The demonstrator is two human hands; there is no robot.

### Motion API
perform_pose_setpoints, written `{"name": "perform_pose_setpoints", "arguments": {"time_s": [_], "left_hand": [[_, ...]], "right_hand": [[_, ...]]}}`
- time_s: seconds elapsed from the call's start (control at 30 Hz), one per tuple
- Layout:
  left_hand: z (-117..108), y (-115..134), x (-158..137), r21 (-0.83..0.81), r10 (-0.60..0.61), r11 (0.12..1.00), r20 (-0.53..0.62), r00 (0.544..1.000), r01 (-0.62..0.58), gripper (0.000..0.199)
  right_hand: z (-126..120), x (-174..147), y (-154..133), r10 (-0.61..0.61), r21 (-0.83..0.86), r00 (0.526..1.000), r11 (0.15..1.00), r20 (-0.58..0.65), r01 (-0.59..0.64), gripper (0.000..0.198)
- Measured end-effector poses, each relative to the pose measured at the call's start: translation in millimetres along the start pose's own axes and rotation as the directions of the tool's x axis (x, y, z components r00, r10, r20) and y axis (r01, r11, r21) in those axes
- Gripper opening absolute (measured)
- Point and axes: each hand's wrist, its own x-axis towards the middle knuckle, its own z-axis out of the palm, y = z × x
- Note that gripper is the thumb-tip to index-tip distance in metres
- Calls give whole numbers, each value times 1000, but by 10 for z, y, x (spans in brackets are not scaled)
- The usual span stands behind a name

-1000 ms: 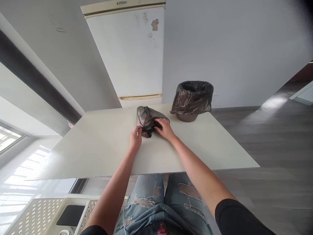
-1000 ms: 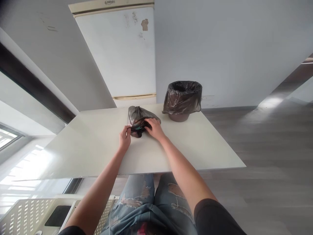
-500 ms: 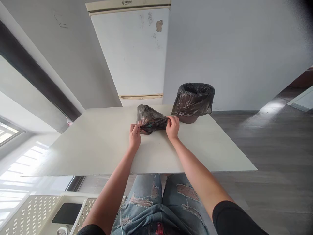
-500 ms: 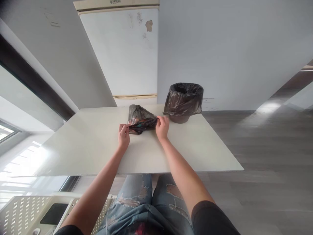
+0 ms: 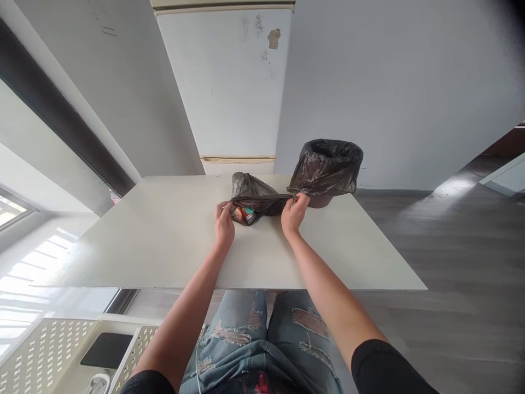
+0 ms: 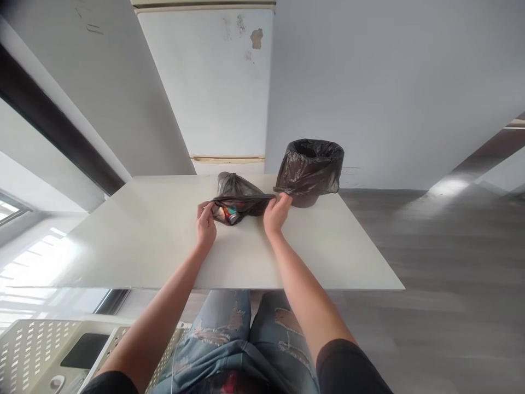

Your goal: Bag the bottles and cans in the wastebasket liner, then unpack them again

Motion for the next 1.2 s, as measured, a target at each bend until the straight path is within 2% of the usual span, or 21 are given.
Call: {"name": "perform_pose_setpoints", "arguments": {"time_s": [0.07,0.17,0.23,0.3,0.4,0.47,0.53,0.7,0.77,0.8,0.83,0.87,0.93,0.97,1.0,1.07,1.2], "left_hand": [[9,9,-2,-14,3,1000,-32,999,-4,37],[17,9,-9,-5,8,1000,-16,1000,-8,46],[22,-3,-11,7,6,1000,-5,1000,-6,51],[24,-18,-9,8,5,1000,-8,1000,-5,54],[22,-23,-5,5,11,1000,-3,1000,-11,64],[19,-11,-6,12,18,1000,8,1000,-18,71],[15,7,-11,17,19,1000,30,999,-19,77],[10,34,-24,34,21,999,39,999,-23,81],[9,43,-26,47,22,999,49,999,-25,79],[7,49,-27,50,25,998,58,998,-28,77],[5,55,-27,49,29,998,67,997,-32,74],[3,60,-27,46,35,998,75,997,-38,71],[0,62,-29,37,48,998,90,995,-52,67],[2,59,-31,33,53,998,98,994,-57,66],[6,53,-33,30,55,998,106,993,-58,65],[23,33,-39,27,52,998,126,991,-56,66],[64,-10,-51,43,45,998,146,988,-52,69]], "right_hand": [[20,-19,29,25,33,999,999,35,-26,15],[45,-59,51,32,120,976,991,217,-60,32],[41,-88,16,44,154,952,984,302,-94,28],[16,-120,-69,36,189,956,978,290,-94,20],[-39,-171,-254,-116,233,971,970,210,66,28],[-66,-198,-366,-245,227,945,954,216,196,30],[-76,-211,-428,-309,181,920,946,242,270,29],[-86,-233,-341,-253,1,958,967,133,255,33],[-96,-282,-286,-275,9,946,961,170,277,31],[-97,-317,-274,-313,27,920,948,234,316,29],[-94,-354,-277,-368,55,872,927,321,371,27],[-84,-391,-294,-431,91,801,896,415,434,26],[-55,-446,-363,-534,163,627,819,567,550,32],[-39,-460,-406,-561,182,559,787,610,590,37],[-25,-465,-451,-569,180,520,766,637,617,42],[-11,-455,-525,-548,133,505,754,667,643,49],[-19,-416,-585,-480,47,513,761,711,647,50]]}}
